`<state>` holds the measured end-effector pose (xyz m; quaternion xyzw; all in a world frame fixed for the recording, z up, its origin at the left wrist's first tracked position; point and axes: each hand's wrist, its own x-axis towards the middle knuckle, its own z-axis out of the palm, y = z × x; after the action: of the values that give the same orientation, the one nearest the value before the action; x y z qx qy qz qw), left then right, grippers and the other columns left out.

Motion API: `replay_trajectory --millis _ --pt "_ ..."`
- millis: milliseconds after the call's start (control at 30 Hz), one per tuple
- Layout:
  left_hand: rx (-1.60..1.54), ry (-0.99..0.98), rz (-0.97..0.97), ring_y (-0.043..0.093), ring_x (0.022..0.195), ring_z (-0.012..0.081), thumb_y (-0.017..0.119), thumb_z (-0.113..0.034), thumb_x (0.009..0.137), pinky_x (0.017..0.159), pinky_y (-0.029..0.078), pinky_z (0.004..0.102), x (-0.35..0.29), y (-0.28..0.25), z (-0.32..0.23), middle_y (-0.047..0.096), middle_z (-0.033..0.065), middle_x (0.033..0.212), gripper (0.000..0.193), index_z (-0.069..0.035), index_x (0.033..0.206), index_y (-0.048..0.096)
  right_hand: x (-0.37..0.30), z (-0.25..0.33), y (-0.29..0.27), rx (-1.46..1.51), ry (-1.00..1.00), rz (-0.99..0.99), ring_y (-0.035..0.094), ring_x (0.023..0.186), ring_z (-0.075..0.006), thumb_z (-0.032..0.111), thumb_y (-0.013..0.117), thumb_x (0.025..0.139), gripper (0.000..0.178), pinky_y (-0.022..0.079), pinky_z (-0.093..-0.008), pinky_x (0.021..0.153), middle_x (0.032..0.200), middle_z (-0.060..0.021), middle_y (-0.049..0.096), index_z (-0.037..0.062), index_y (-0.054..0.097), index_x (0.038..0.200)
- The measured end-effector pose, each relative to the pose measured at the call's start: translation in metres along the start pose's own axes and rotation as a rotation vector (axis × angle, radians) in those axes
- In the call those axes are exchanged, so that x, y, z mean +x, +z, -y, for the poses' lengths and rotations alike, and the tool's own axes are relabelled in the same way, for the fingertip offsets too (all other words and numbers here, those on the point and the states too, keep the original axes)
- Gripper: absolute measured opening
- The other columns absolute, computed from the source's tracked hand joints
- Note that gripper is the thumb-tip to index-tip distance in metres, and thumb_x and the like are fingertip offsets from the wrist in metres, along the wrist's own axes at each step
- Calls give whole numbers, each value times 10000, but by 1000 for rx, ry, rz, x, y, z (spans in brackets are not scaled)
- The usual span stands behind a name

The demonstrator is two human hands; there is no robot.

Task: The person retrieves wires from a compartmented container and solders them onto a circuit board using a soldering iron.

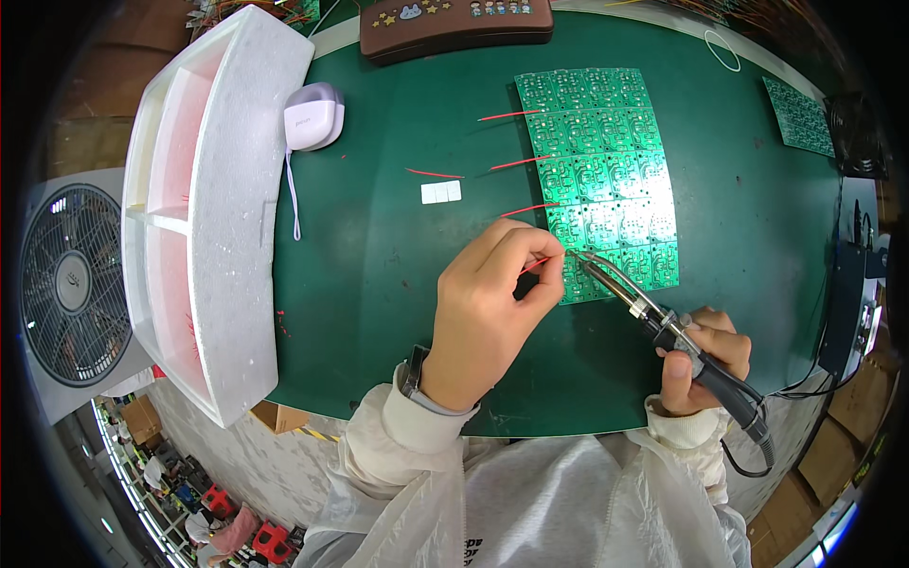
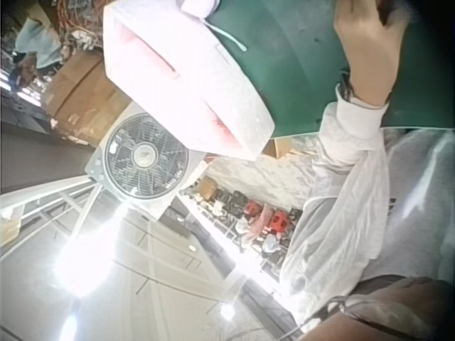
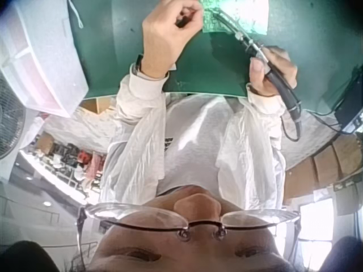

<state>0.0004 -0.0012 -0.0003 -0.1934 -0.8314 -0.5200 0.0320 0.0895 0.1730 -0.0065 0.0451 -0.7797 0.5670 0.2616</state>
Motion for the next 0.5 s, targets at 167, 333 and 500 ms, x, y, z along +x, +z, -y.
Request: replay_trajectory --millis 167,333,500 --pt "3 10 0 534 596 118 604 65 659 530 414 223 0 1 1 553 49 708 133 -17 740 537 -2 0 0 -50 -27 17 478 474 -143 225 645 724 326 396 -250 449 659 -108 513 10 437 853" --pt "7 14 -6 530 595 116 603 69 660 533 420 224 -1 1 1 547 54 712 136 -12 744 533 0 -4 2 -41 -127 -5 477 435 -169 176 671 695 319 387 -259 400 642 -114 520 -8 456 844" --pt "5 23 1 510 574 114 597 84 659 536 426 223 -1 2 2 532 62 704 139 3 746 524 1 -4 3 -70 -169 1 469 418 -168 195 671 698 333 380 -256 384 642 -115 514 -13 454 843"
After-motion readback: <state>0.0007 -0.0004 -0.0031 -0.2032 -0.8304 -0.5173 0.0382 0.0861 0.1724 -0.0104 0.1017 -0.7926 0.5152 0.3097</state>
